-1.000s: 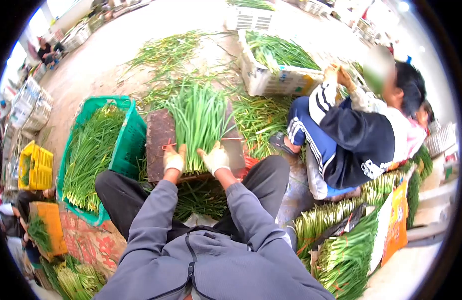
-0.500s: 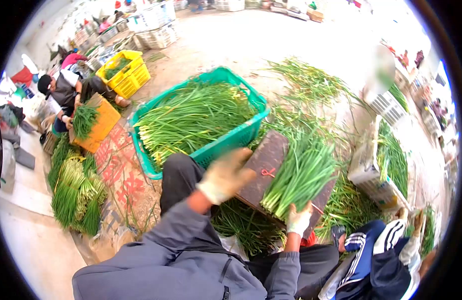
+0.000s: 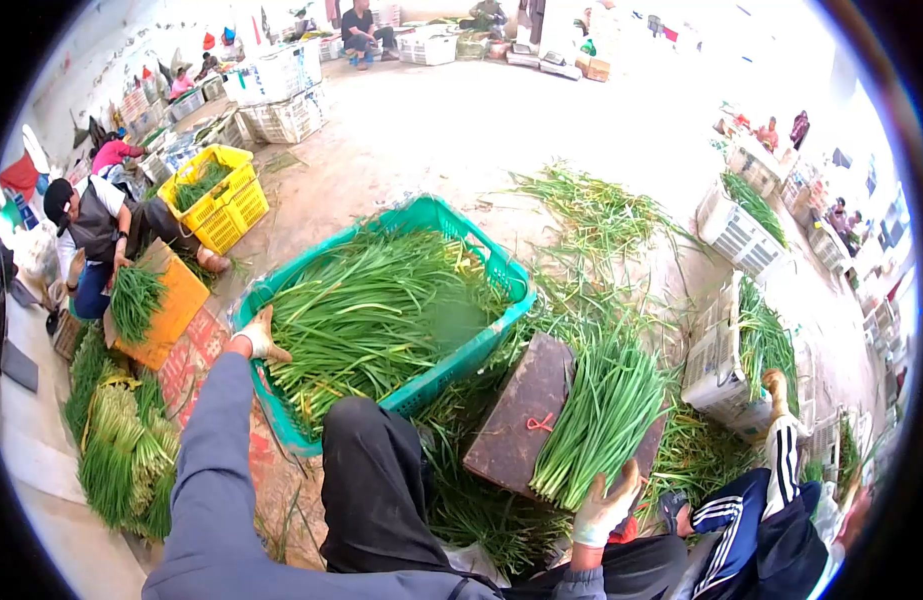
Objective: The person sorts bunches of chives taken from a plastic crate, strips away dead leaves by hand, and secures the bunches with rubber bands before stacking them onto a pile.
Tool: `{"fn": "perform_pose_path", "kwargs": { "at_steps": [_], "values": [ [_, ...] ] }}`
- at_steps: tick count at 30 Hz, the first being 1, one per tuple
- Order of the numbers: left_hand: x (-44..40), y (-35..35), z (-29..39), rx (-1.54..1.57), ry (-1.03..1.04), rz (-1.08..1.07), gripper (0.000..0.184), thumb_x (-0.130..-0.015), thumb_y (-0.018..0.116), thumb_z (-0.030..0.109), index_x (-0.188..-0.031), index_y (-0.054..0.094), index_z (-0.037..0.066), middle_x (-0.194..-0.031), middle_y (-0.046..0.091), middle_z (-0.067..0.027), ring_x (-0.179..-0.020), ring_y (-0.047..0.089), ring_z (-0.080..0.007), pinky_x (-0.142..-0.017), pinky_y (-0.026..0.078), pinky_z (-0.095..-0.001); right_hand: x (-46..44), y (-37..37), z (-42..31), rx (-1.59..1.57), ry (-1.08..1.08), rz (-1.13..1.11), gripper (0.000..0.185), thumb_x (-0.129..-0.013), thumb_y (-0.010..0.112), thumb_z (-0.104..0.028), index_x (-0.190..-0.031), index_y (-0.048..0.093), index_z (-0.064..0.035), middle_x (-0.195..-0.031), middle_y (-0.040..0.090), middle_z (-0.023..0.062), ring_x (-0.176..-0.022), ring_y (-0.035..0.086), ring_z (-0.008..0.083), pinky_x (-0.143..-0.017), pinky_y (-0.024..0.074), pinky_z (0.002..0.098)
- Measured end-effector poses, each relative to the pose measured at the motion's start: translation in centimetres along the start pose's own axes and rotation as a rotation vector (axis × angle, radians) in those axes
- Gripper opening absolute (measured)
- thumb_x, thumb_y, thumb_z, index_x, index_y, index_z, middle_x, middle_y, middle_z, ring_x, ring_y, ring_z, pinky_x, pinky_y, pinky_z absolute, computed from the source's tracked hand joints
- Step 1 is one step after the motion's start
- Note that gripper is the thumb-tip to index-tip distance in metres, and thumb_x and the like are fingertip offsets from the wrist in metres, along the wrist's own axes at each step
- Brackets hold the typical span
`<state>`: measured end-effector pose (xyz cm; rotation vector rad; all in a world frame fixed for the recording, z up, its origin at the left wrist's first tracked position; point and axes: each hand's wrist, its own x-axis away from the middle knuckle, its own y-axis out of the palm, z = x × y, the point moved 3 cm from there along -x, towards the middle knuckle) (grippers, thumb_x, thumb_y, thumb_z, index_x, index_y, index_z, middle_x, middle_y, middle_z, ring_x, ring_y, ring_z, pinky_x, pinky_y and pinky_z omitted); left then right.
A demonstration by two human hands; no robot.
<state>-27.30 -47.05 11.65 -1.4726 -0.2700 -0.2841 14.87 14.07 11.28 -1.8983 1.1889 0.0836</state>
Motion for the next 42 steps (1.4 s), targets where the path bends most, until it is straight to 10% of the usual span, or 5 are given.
{"fn": "perform_pose_path", "kwargs": {
  "at_steps": [7, 22, 32, 38, 42],
  "values": [
    [2.5, 0.0, 1.9, -0.055, -0.095, 0.031, 0.106, -0.052, 0.090, 0.055, -0.134, 0.053, -0.001, -0.124, 0.066, -0.0224, -0.112, 0.065, -0.0341, -0.098, 0.052, -0.0387, 0.4, 5.8, -5.5, -0.267, -0.159, -0.146, 0.063, -0.079, 0.070, 0.007, -0.138, 0.050, -0.0006, -0.121, 0.062, 0.0149, -0.110, 0.062, 0.0262, -0.097, 0.0495, 0.0354],
    [7.8, -4.2, 4.8, 0.048, -0.054, 0.180, 0.063, -0.060, 0.087, 0.038, -0.113, 0.068, 0.008, -0.113, 0.071, -0.0182, -0.105, 0.068, -0.0339, -0.091, 0.055, -0.0418, 0.1, 13.6, -39.7, -0.550, -0.601, -1.102, 0.050, -0.086, 0.072, -0.030, -0.123, 0.061, 0.0018, -0.103, 0.070, 0.0209, -0.094, 0.069, 0.0315, -0.085, 0.0538, 0.0389],
    [17.1, 1.1, 10.8, 0.077, 0.043, 0.533, 0.036, -0.079, 0.070, 0.022, -0.110, 0.061, 0.006, -0.093, 0.071, -0.0174, -0.089, 0.070, -0.0349, -0.079, 0.056, -0.0428, 12.9, 27.4, -37.2, -1.039, 1.000, -1.609, 0.066, -0.087, 0.074, -0.049, -0.130, 0.055, -0.0028, -0.124, 0.062, 0.0203, -0.109, 0.063, 0.0333, -0.094, 0.0520, 0.0460],
    [20.0, 7.4, 12.5, 0.183, 0.276, 0.295, 0.101, -0.067, 0.086, 0.041, -0.146, 0.039, -0.001, -0.149, 0.044, -0.0222, -0.135, 0.047, -0.0350, -0.111, 0.040, -0.0422, 12.8, 27.7, -33.5, -0.915, 1.073, -1.353, 0.046, -0.085, 0.079, -0.036, -0.112, 0.067, -0.0011, -0.100, 0.071, 0.0098, -0.084, 0.067, 0.0243, -0.075, 0.0544, 0.0398],
    [18.0, 9.0, 9.1, 1.610, 0.238, 0.056, 0.080, -0.084, 0.077, 0.023, -0.149, 0.037, -0.002, -0.141, 0.052, -0.0235, -0.128, 0.054, -0.0284, -0.102, 0.049, -0.0384, 11.2, 27.3, -32.5, -0.888, 1.026, -1.336, 0.033, -0.085, 0.075, -0.016, -0.110, 0.067, 0.0040, -0.100, 0.071, 0.0156, -0.083, 0.071, 0.0272, -0.072, 0.0582, 0.0397]
  ]
}}
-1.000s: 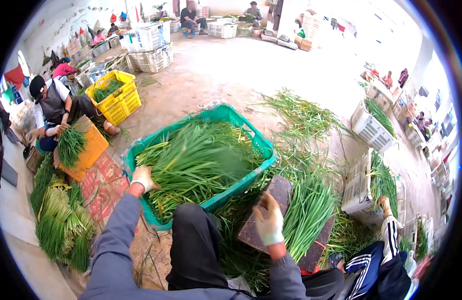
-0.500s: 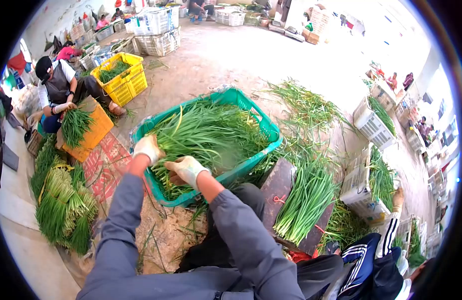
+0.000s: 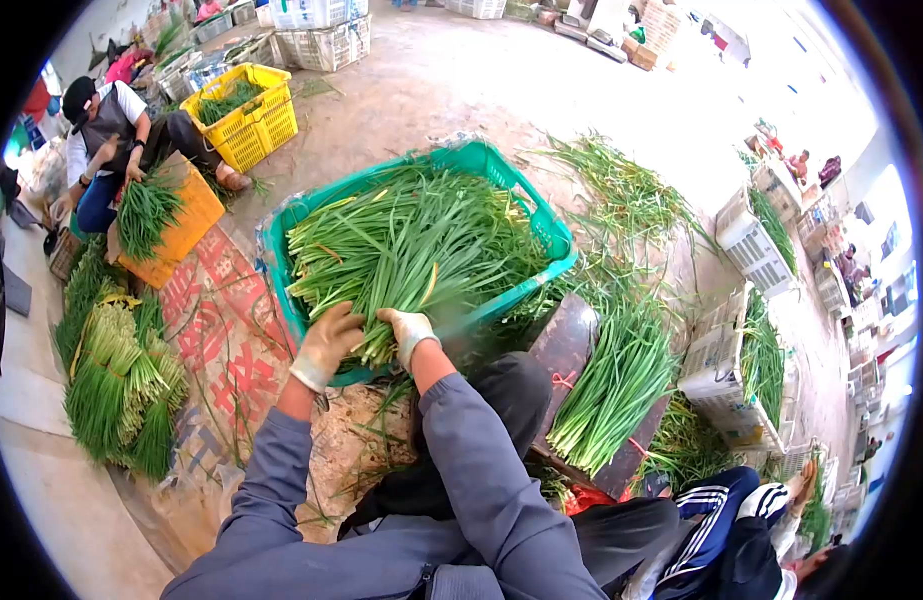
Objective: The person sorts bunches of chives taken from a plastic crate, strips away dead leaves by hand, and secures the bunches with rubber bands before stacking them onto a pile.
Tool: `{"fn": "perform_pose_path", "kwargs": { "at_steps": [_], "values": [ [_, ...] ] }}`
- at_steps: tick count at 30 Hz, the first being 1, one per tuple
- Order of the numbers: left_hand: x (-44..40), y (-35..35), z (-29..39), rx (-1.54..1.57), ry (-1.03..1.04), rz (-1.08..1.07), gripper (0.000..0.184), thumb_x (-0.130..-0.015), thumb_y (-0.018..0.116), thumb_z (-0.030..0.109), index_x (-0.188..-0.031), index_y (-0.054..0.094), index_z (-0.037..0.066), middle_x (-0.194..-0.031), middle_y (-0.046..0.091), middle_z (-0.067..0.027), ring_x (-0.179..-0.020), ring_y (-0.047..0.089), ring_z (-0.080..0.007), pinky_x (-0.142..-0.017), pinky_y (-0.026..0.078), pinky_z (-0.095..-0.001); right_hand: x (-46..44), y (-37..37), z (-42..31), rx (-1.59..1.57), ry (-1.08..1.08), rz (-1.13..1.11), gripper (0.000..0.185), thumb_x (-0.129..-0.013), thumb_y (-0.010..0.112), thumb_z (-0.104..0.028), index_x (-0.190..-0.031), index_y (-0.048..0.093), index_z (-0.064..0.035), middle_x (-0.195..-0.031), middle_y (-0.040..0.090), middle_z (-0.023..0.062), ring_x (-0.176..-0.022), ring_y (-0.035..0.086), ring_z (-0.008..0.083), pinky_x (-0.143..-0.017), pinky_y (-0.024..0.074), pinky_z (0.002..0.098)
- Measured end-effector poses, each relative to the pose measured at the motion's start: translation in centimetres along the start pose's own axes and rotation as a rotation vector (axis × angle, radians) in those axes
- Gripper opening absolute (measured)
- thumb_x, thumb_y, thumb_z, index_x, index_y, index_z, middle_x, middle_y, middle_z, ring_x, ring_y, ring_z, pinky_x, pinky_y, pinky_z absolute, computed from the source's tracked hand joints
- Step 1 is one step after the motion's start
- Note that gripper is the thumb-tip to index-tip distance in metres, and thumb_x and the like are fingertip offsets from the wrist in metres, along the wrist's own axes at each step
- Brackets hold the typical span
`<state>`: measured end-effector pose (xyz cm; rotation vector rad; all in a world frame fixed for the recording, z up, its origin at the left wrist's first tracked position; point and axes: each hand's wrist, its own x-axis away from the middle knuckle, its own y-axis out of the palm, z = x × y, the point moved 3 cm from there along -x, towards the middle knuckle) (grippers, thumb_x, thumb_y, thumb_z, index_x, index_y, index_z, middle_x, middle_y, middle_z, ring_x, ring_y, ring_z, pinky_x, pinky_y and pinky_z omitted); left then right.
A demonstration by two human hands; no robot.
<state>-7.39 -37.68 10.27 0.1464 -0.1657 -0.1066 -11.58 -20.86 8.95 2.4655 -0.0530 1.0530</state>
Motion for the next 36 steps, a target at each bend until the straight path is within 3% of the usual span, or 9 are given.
{"fn": "perform_pose_path", "kwargs": {
  "at_steps": [3, 6, 7, 8, 12, 20, 26, 30, 36],
  "values": [
    [-2.3, -2.6, -1.8, -0.442, 0.004, 0.316, 0.081, -0.083, 0.079, 0.040, -0.140, 0.046, -0.008, -0.133, 0.058, -0.0253, -0.119, 0.060, -0.0311, -0.097, 0.051, -0.0381, -0.8, -0.7, 0.1, -0.010, -0.033, -0.013, 0.031, -0.086, 0.073, -0.015, -0.109, 0.066, 0.0053, -0.103, 0.070, 0.0168, -0.083, 0.071, 0.0285, -0.071, 0.0590, 0.0409],
    [-4.2, -1.1, -1.2, -0.779, -0.176, 0.199, 0.094, -0.081, 0.075, 0.058, -0.141, 0.045, -0.008, -0.135, 0.057, -0.0251, -0.115, 0.062, -0.0332, -0.097, 0.051, -0.0385, 0.5, -0.4, -0.5, -0.069, -0.020, -0.125, 0.032, -0.088, 0.071, -0.015, -0.113, 0.063, 0.0039, -0.103, 0.069, 0.0155, -0.087, 0.070, 0.0321, -0.074, 0.0591, 0.0480],
    [-3.5, 0.1, -1.2, -0.426, -0.290, 0.030, 0.105, -0.078, 0.069, 0.071, -0.142, 0.044, -0.008, -0.133, 0.059, -0.0241, -0.111, 0.062, -0.0325, -0.095, 0.050, -0.0385, 1.3, -0.4, -0.9, 0.032, -0.005, -0.065, 0.034, -0.088, 0.072, -0.019, -0.115, 0.064, 0.0014, -0.103, 0.069, 0.0145, -0.087, 0.070, 0.0312, -0.073, 0.0584, 0.0465],
    [-3.6, 1.0, 0.6, -0.613, -0.411, 0.016, 0.096, -0.084, 0.065, 0.067, -0.142, 0.047, -0.007, -0.137, 0.057, -0.0242, -0.124, 0.056, -0.0325, -0.103, 0.044, -0.0371, 0.5, -0.7, -0.5, 0.046, -0.036, -0.088, 0.035, -0.086, 0.075, -0.020, -0.114, 0.066, -0.0007, -0.102, 0.069, 0.0132, -0.086, 0.069, 0.0303, -0.070, 0.0577, 0.0455],
    [-6.4, 0.2, -2.9, -0.512, -0.189, -0.112, 0.069, -0.086, 0.071, 0.054, -0.128, 0.062, -0.001, -0.117, 0.069, -0.0179, -0.105, 0.066, -0.0275, -0.091, 0.050, -0.0371, 2.2, -0.5, -1.7, 0.125, -0.035, -0.104, 0.035, -0.080, 0.080, -0.014, -0.111, 0.068, -0.0007, -0.100, 0.070, 0.0133, -0.082, 0.071, 0.0296, -0.067, 0.0585, 0.0461],
    [-5.5, 0.1, 0.5, -0.917, -0.050, -0.042, 0.058, -0.082, 0.074, 0.045, -0.116, 0.065, -0.002, -0.104, 0.070, -0.0212, -0.096, 0.067, -0.0288, -0.083, 0.051, -0.0396, 2.1, -0.6, -1.8, 0.138, -0.046, -0.088, 0.032, -0.079, 0.077, -0.007, -0.106, 0.066, 0.0073, -0.092, 0.071, 0.0189, -0.073, 0.072, 0.0315, -0.063, 0.0612, 0.0454],
    [-5.9, -3.8, -2.6, -0.427, -0.181, 0.073, 0.049, -0.087, 0.071, 0.017, -0.129, 0.057, -0.004, -0.106, 0.070, -0.0122, -0.085, 0.066, -0.0190, -0.075, 0.054, -0.0339, 1.8, -1.5, -2.4, 0.067, -0.088, -0.075, 0.029, -0.081, 0.074, -0.007, -0.105, 0.066, 0.0083, -0.091, 0.070, 0.0195, -0.072, 0.072, 0.0314, -0.063, 0.0618, 0.0443],
    [-4.3, -0.6, -1.6, -0.053, -0.216, -0.088, 0.044, -0.092, 0.065, 0.018, -0.130, 0.057, -0.002, -0.111, 0.067, -0.0130, -0.096, 0.065, -0.0219, -0.085, 0.052, -0.0315, 1.7, -1.2, -2.2, 0.072, -0.061, -0.177, 0.032, -0.083, 0.077, -0.014, -0.108, 0.066, 0.0043, -0.092, 0.071, 0.0159, -0.071, 0.072, 0.0276, -0.062, 0.0606, 0.0418],
    [-3.3, 1.8, 0.8, -0.506, -0.119, -0.013, 0.046, -0.088, 0.069, 0.026, -0.126, 0.059, 0.001, -0.108, 0.069, -0.0169, -0.097, 0.065, -0.0261, -0.088, 0.051, -0.0372, 0.4, -0.7, -1.4, 0.285, -0.077, -0.084, 0.037, -0.080, 0.080, -0.018, -0.107, 0.069, 0.0047, -0.089, 0.072, 0.0150, -0.066, 0.069, 0.0250, -0.059, 0.0576, 0.0387]
  ]
}}
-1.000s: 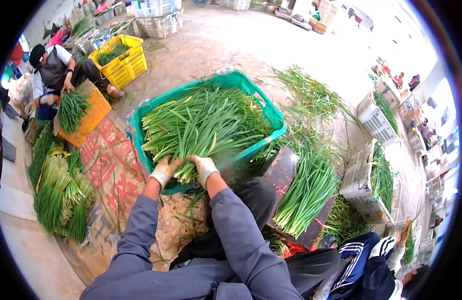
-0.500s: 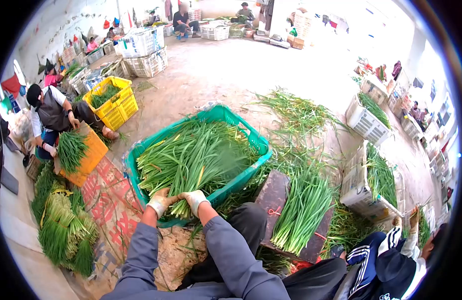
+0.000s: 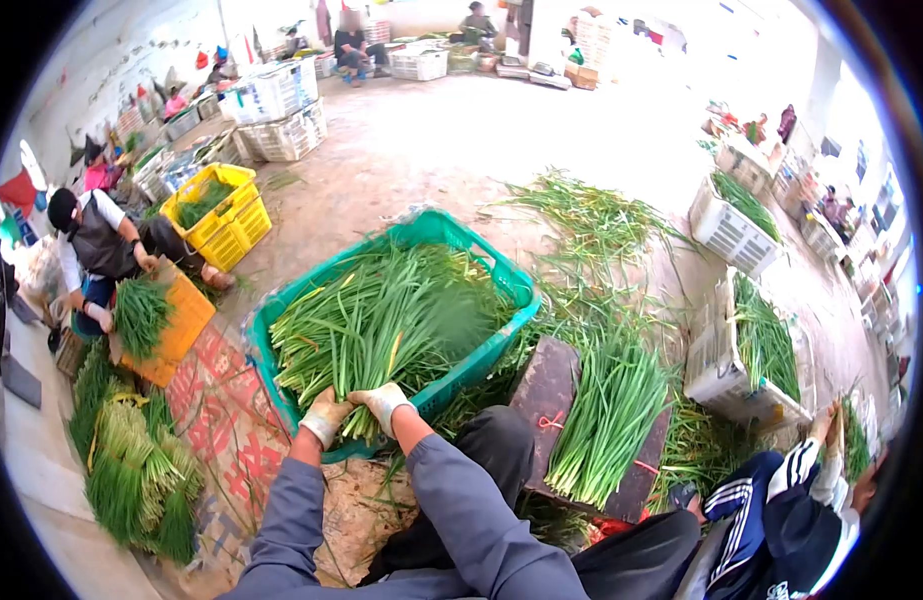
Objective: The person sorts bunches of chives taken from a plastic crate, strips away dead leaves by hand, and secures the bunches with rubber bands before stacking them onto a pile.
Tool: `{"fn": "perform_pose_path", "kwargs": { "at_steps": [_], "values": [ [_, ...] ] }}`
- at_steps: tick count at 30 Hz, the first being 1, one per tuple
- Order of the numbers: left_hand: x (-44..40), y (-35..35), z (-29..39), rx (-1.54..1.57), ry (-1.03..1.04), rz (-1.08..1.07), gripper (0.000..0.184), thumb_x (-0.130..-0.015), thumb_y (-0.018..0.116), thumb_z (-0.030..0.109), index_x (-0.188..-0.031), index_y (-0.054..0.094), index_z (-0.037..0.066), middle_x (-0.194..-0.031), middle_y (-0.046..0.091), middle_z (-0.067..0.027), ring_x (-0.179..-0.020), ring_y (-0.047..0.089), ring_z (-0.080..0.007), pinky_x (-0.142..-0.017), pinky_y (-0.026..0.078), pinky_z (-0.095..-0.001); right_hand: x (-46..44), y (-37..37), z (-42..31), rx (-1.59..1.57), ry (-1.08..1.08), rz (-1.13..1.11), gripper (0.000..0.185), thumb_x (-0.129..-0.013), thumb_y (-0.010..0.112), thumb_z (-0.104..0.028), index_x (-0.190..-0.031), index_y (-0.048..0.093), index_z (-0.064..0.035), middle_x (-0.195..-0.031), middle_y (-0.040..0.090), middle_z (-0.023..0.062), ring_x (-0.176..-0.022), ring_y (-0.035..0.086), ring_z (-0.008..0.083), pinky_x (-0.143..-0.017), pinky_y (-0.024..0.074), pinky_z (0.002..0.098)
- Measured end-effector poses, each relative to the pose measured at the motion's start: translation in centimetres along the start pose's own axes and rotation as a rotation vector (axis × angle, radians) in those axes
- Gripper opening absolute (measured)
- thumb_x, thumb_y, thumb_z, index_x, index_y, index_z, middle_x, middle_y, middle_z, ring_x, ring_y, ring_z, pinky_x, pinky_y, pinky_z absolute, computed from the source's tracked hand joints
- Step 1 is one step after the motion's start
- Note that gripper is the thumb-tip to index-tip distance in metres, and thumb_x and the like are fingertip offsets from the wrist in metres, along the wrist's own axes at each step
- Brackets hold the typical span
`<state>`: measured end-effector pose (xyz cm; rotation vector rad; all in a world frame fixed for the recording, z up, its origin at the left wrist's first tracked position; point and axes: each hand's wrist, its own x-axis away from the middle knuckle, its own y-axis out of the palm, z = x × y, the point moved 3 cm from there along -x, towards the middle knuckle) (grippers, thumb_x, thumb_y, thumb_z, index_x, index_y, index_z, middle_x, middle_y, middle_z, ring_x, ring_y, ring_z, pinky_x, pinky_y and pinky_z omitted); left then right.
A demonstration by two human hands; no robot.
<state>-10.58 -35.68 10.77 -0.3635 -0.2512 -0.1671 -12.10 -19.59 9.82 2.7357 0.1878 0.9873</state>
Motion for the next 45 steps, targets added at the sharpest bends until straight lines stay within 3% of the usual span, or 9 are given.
{"fn": "perform_pose_path", "kwargs": {
  "at_steps": [8, 16, 22, 27, 31, 33, 36, 41, 45],
  "values": [
    [-6.4, -2.5, -9.4, -0.621, -0.024, 0.329, 0.056, -0.088, 0.060, 0.017, -0.140, 0.044, 0.003, -0.120, 0.064, -0.0275, -0.111, 0.062, -0.0444, -0.096, 0.049, -0.0470, 0.5, -2.0, -1.2, 0.177, -0.190, -0.121, 0.023, -0.076, 0.075, -0.010, -0.090, 0.071, 0.0072, -0.082, 0.071, 0.0166, -0.065, 0.068, 0.0252, -0.060, 0.0549, 0.0368],
    [-7.2, -1.8, -8.6, -0.710, -0.195, 0.206, 0.057, -0.095, 0.046, 0.018, -0.149, 0.034, 0.002, -0.125, 0.061, -0.0317, -0.114, 0.060, -0.0459, -0.097, 0.047, -0.0488, 22.6, -10.1, -11.7, 0.125, -0.349, -0.379, 0.068, -0.079, 0.071, -0.005, -0.144, 0.052, -0.0057, -0.094, 0.069, 0.0086, -0.072, 0.065, 0.0168, -0.067, 0.0545, 0.0317],
    [-6.6, -1.7, -7.2, -0.888, -0.176, 0.107, 0.058, -0.097, 0.051, 0.026, -0.148, 0.036, 0.003, -0.126, 0.061, -0.0276, -0.116, 0.060, -0.0432, -0.098, 0.048, -0.0458, 24.5, -16.7, -13.5, 0.574, -0.491, -0.043, 0.043, -0.079, 0.068, -0.005, -0.121, 0.062, -0.0032, -0.094, 0.071, 0.0110, -0.082, 0.067, 0.0176, -0.074, 0.0547, 0.0320],
    [-3.0, -2.9, -3.4, -0.805, -0.188, 0.107, 0.099, -0.072, 0.079, 0.031, -0.152, 0.030, 0.001, -0.135, 0.056, -0.0288, -0.123, 0.057, -0.0408, -0.106, 0.045, -0.0415, 17.4, -22.6, -5.8, 1.447, -0.183, 0.174, 0.057, -0.060, 0.081, -0.023, -0.110, 0.069, 0.0003, -0.093, 0.073, 0.0185, -0.083, 0.071, 0.0269, -0.075, 0.0570, 0.0359],
    [3.3, -2.5, 2.6, -0.955, 0.321, 0.568, 0.085, -0.080, 0.076, 0.029, -0.149, 0.036, 0.002, -0.131, 0.058, -0.0271, -0.117, 0.059, -0.0429, -0.102, 0.049, -0.0439, 14.8, -25.6, -1.3, 1.220, -0.190, 0.207, 0.049, -0.061, 0.079, -0.026, -0.103, 0.072, -0.0015, -0.097, 0.073, 0.0197, -0.089, 0.070, 0.0319, -0.078, 0.0555, 0.0397],
    [9.9, 1.6, 9.8, 0.276, 0.326, 0.163, 0.064, -0.089, 0.070, 0.023, -0.143, 0.043, 0.002, -0.127, 0.061, -0.0216, -0.109, 0.064, -0.0346, -0.095, 0.053, -0.0445, 15.2, -24.7, -0.6, 1.154, -0.232, 0.190, 0.047, -0.062, 0.079, -0.028, -0.099, 0.073, -0.0002, -0.100, 0.073, 0.0213, -0.090, 0.070, 0.0357, -0.082, 0.0544, 0.0397],
    [12.5, 10.9, 9.6, 1.011, 0.174, -0.515, 0.040, -0.095, 0.065, 0.027, -0.126, 0.055, 0.003, -0.117, 0.063, -0.0174, -0.105, 0.062, -0.0316, -0.090, 0.052, -0.0442, 16.2, -23.1, -0.3, 0.987, -0.369, 0.220, 0.049, -0.061, 0.079, -0.015, -0.105, 0.066, 0.0019, -0.090, 0.073, 0.0159, -0.083, 0.070, 0.0251, -0.076, 0.0561, 0.0370],
    [10.8, 24.6, 2.6, 1.085, -0.304, -0.907, 0.069, -0.096, 0.046, 0.065, -0.133, 0.054, 0.007, -0.137, 0.055, -0.0133, -0.125, 0.048, -0.0343, -0.111, 0.034, -0.0522, 19.6, -20.3, 2.1, 0.723, -0.560, 0.162, 0.064, -0.065, 0.079, -0.019, -0.122, 0.057, 0.0010, -0.103, 0.070, 0.0201, -0.096, 0.069, 0.0291, -0.082, 0.0547, 0.0375],
    [7.9, 24.7, 5.1, 1.252, 0.102, -0.704, 0.111, -0.074, 0.053, 0.088, -0.146, 0.042, 0.005, -0.139, 0.054, -0.0168, -0.123, 0.054, -0.0360, -0.104, 0.045, -0.0463, 26.0, -18.1, 4.0, 0.518, -0.330, 0.038, 0.054, -0.066, 0.080, -0.005, -0.115, 0.058, 0.0020, -0.092, 0.069, 0.0072, -0.086, 0.064, 0.0162, -0.078, 0.0531, 0.0314]
  ]
}}
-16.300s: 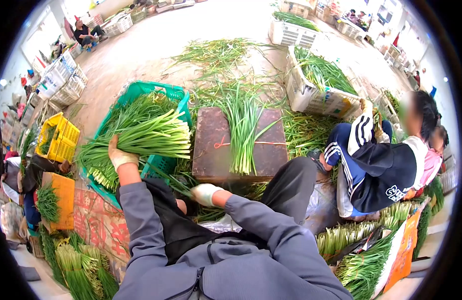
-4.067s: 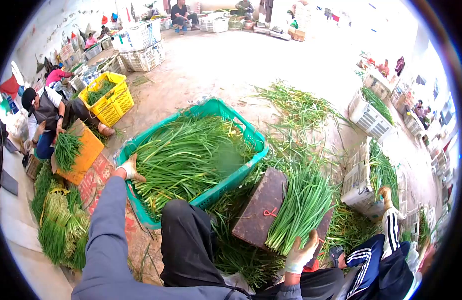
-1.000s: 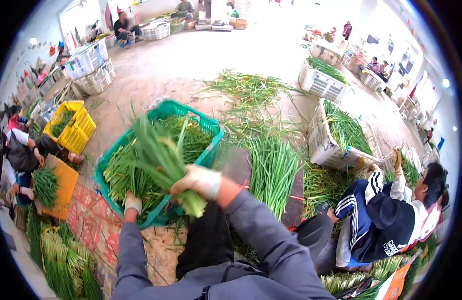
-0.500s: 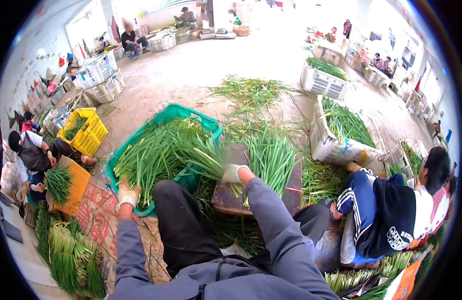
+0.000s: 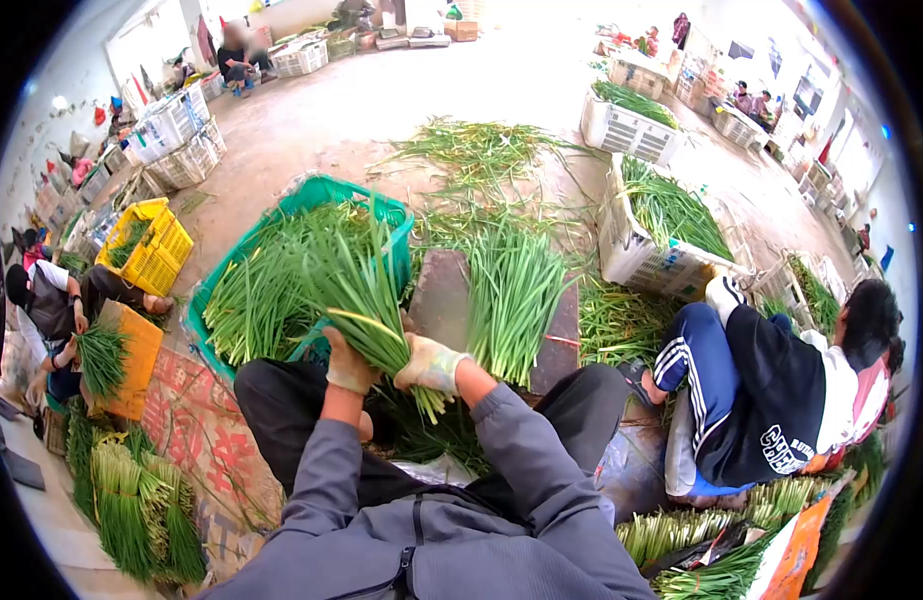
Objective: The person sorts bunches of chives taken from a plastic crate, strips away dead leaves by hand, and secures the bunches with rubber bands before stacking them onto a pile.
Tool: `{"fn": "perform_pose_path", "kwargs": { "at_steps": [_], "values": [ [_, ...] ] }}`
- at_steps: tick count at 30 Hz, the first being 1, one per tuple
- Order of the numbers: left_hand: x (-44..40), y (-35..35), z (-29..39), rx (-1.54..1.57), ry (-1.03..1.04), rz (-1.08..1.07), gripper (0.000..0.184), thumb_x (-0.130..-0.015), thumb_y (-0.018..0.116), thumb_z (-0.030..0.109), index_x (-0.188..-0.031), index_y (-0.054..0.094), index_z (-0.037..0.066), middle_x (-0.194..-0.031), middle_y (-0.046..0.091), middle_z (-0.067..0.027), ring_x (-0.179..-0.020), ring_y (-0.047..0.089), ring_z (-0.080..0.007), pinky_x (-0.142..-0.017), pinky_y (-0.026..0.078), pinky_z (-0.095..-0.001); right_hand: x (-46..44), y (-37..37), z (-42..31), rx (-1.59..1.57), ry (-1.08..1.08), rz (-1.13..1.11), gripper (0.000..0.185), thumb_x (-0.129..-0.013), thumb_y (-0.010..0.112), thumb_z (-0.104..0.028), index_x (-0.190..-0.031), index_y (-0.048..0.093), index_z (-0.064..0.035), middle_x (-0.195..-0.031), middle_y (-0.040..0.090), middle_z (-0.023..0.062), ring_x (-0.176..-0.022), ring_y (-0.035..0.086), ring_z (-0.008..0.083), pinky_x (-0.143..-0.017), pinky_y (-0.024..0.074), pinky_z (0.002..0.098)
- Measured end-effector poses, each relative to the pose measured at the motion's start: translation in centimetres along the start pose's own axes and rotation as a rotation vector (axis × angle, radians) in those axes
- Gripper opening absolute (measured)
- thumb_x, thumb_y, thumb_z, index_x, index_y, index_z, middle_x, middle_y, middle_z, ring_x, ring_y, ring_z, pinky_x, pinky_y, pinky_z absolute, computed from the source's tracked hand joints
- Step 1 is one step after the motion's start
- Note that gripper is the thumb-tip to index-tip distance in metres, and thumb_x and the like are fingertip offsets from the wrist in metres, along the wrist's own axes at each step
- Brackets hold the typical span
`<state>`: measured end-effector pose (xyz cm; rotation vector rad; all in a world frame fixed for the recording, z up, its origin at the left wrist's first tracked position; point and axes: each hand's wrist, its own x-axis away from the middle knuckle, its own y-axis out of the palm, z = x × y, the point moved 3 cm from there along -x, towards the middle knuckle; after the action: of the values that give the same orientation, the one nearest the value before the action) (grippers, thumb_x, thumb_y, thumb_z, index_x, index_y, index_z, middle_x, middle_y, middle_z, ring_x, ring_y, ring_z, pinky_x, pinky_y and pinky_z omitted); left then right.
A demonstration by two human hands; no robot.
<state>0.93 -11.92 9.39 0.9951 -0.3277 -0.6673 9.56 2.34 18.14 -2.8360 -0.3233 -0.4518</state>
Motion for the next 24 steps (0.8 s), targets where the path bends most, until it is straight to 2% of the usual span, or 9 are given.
{"fn": "perform_pose_path", "kwargs": {
  "at_steps": [3, 4, 5, 7, 8, 11, 17, 21, 24],
  "values": [
    [-1.1, 3.2, 2.9, -0.012, 0.016, -0.069, 0.108, -0.076, 0.053, 0.085, -0.144, 0.043, 0.003, -0.136, 0.055, -0.0183, -0.117, 0.059, -0.0332, -0.096, 0.052, -0.0466, 1.7, 0.9, 1.3, -0.043, -0.144, -0.167, 0.056, -0.068, 0.081, -0.004, -0.119, 0.058, 0.0019, -0.095, 0.068, 0.0066, -0.087, 0.063, 0.0153, -0.079, 0.0521, 0.0316],
    [-1.5, 2.7, 3.1, 0.154, 0.023, -0.048, 0.083, -0.088, 0.063, 0.063, -0.144, 0.047, 0.004, -0.134, 0.059, -0.0140, -0.116, 0.061, -0.0313, -0.099, 0.050, -0.0470, 1.8, 0.7, 1.7, -0.051, -0.144, -0.158, 0.056, -0.068, 0.081, -0.004, -0.119, 0.058, 0.0019, -0.095, 0.068, 0.0066, -0.087, 0.063, 0.0153, -0.079, 0.0521, 0.0316],
    [-1.9, 1.8, 3.3, 0.152, 0.011, -0.046, 0.083, -0.088, 0.063, 0.063, -0.144, 0.047, 0.004, -0.134, 0.059, -0.0140, -0.116, 0.061, -0.0313, -0.099, 0.050, -0.0470, 1.9, 0.7, 2.1, -0.039, -0.124, -0.215, 0.061, -0.070, 0.083, -0.008, -0.124, 0.056, 0.0018, -0.100, 0.068, 0.0085, -0.092, 0.063, 0.0161, -0.083, 0.0519, 0.0319],
    [-2.7, 0.0, 4.1, -0.096, 0.070, 0.042, 0.070, -0.088, 0.073, 0.036, -0.144, 0.046, 0.004, -0.116, 0.067, -0.0120, -0.102, 0.067, -0.0264, -0.088, 0.056, -0.0431, 2.4, 0.9, 2.2, -0.032, -0.104, -0.273, 0.067, -0.072, 0.085, -0.012, -0.129, 0.054, 0.0017, -0.105, 0.069, 0.0105, -0.097, 0.064, 0.0169, -0.086, 0.0517, 0.0323],
    [-2.3, 2.7, 4.6, 0.106, 0.070, 0.046, 0.070, -0.083, 0.078, 0.016, -0.143, 0.045, 0.004, -0.099, 0.070, -0.0075, -0.087, 0.070, -0.0236, -0.077, 0.060, -0.0404, 2.7, 0.6, 1.4, 0.052, -0.185, -0.157, 0.076, -0.071, 0.086, -0.020, -0.135, 0.049, 0.0020, -0.112, 0.067, 0.0126, -0.104, 0.063, 0.0190, -0.091, 0.0506, 0.0331],
    [-1.9, 3.4, 6.3, 0.062, 0.077, 0.035, 0.072, -0.081, 0.078, 0.015, -0.144, 0.044, 0.004, -0.092, 0.071, -0.0066, -0.080, 0.071, -0.0258, -0.073, 0.061, -0.0429, 2.2, 0.2, 0.7, 0.115, -0.226, 0.112, 0.093, -0.075, 0.084, -0.036, -0.146, 0.037, 0.0032, -0.131, 0.060, 0.0203, -0.119, 0.060, 0.0256, -0.100, 0.0480, 0.0351],
    [-1.5, 3.1, 8.4, 0.012, 0.114, -0.011, 0.060, -0.087, 0.072, 0.012, -0.140, 0.048, 0.000, -0.096, 0.073, -0.0091, -0.085, 0.071, -0.0261, -0.078, 0.060, -0.0438, 2.2, 1.5, -1.4, 0.077, -0.309, 0.337, 0.045, -0.087, 0.075, -0.028, -0.122, 0.064, 0.0001, -0.109, 0.072, 0.0132, -0.102, 0.068, 0.0227, -0.090, 0.0530, 0.0330],
    [-0.7, 3.1, 10.4, -0.136, 0.211, 0.181, 0.056, -0.088, 0.068, 0.015, -0.137, 0.048, 0.000, -0.086, 0.067, -0.0068, -0.073, 0.067, -0.0254, -0.068, 0.058, -0.0413, 2.7, 0.0, 0.5, -0.617, -0.332, 0.353, 0.021, -0.097, 0.063, -0.015, -0.115, 0.067, -0.0032, -0.093, 0.071, 0.0069, -0.080, 0.066, 0.0141, -0.073, 0.0538, 0.0325],
    [-0.8, 1.5, 13.6, 0.034, 0.285, 0.193, 0.046, -0.090, 0.068, 0.016, -0.130, 0.052, 0.001, -0.087, 0.065, -0.0039, -0.073, 0.065, -0.0200, -0.067, 0.056, -0.0416, 4.8, -0.9, 2.0, -1.118, -0.450, 0.285, 0.018, -0.098, 0.064, -0.021, -0.106, 0.061, -0.0052, -0.082, 0.067, 0.0058, -0.067, 0.062, 0.0154, -0.064, 0.0520, 0.0317]
  ]
}}
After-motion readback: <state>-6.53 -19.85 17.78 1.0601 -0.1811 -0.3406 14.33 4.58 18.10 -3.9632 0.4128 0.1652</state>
